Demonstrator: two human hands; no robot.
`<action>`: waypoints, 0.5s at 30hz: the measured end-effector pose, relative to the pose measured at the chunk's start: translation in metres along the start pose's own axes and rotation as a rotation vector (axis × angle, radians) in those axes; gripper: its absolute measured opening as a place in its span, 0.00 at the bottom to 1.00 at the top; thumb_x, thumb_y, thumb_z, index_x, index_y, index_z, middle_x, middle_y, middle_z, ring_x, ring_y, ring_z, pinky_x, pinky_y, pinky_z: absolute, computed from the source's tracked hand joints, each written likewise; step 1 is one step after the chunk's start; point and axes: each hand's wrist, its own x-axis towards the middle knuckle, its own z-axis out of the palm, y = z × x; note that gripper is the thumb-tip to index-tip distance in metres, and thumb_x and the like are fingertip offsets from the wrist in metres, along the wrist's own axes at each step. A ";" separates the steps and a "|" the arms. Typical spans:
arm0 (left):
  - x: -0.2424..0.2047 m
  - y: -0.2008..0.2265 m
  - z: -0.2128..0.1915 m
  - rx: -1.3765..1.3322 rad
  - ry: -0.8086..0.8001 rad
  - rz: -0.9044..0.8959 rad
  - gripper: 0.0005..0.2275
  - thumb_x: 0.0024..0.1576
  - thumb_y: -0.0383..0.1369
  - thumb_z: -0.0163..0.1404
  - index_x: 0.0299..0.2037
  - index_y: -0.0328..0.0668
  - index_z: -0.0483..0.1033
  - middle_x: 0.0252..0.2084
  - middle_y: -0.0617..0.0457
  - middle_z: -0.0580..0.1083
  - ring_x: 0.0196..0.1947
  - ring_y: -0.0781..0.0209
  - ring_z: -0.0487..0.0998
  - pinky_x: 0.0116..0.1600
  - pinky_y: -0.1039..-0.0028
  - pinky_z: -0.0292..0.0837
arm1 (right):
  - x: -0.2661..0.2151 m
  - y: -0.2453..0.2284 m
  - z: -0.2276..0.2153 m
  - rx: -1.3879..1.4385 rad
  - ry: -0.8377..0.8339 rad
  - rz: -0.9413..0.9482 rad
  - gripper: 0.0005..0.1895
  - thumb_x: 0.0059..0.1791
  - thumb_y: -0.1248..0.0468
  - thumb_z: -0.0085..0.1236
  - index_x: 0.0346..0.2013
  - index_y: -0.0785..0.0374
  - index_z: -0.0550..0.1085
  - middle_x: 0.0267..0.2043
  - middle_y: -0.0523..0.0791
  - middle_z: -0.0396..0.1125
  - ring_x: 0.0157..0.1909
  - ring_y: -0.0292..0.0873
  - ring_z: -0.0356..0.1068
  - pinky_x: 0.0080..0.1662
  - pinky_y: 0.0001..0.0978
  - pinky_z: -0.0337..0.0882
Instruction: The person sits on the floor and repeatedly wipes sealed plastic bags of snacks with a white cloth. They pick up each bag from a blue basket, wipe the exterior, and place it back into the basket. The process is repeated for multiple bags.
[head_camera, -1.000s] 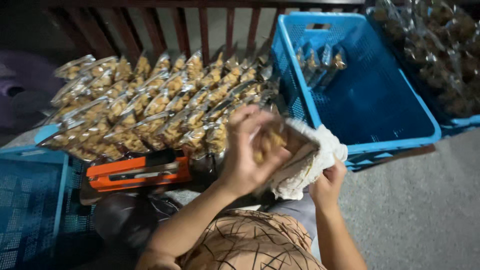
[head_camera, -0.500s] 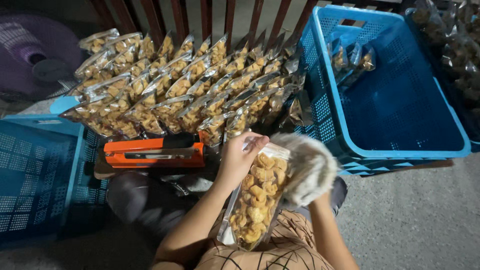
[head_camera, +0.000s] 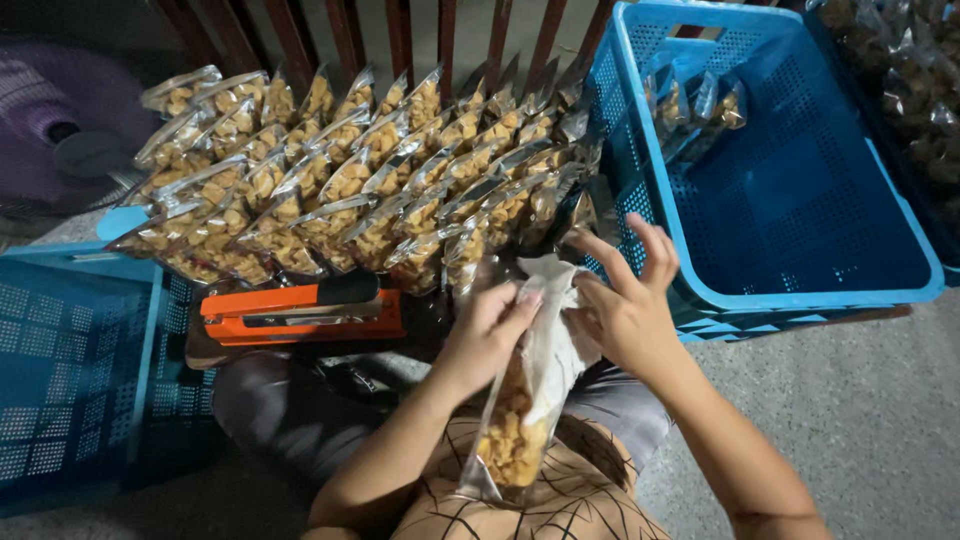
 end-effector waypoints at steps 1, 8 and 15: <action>-0.002 0.004 0.002 0.026 0.029 -0.001 0.11 0.67 0.32 0.46 0.45 0.30 0.79 0.33 0.43 0.80 0.33 0.57 0.79 0.38 0.65 0.72 | 0.001 0.000 -0.001 0.082 -0.012 0.008 0.15 0.34 0.63 0.68 0.33 0.63 0.76 0.70 0.46 0.60 0.76 0.63 0.40 0.70 0.63 0.44; -0.006 0.019 0.011 0.260 0.291 0.590 0.08 0.70 0.29 0.43 0.50 0.34 0.75 0.38 0.40 0.78 0.39 0.52 0.81 0.41 0.67 0.76 | 0.012 0.007 -0.012 0.506 -0.123 -0.028 0.18 0.35 0.66 0.63 0.39 0.64 0.77 0.75 0.51 0.52 0.80 0.68 0.31 0.74 0.65 0.38; 0.010 0.013 0.005 0.238 0.278 0.184 0.11 0.69 0.32 0.45 0.49 0.39 0.81 0.18 0.42 0.69 0.18 0.56 0.70 0.27 0.67 0.62 | 0.006 0.010 -0.023 0.070 -0.091 0.016 0.18 0.34 0.61 0.67 0.36 0.62 0.78 0.71 0.46 0.56 0.77 0.66 0.34 0.71 0.65 0.39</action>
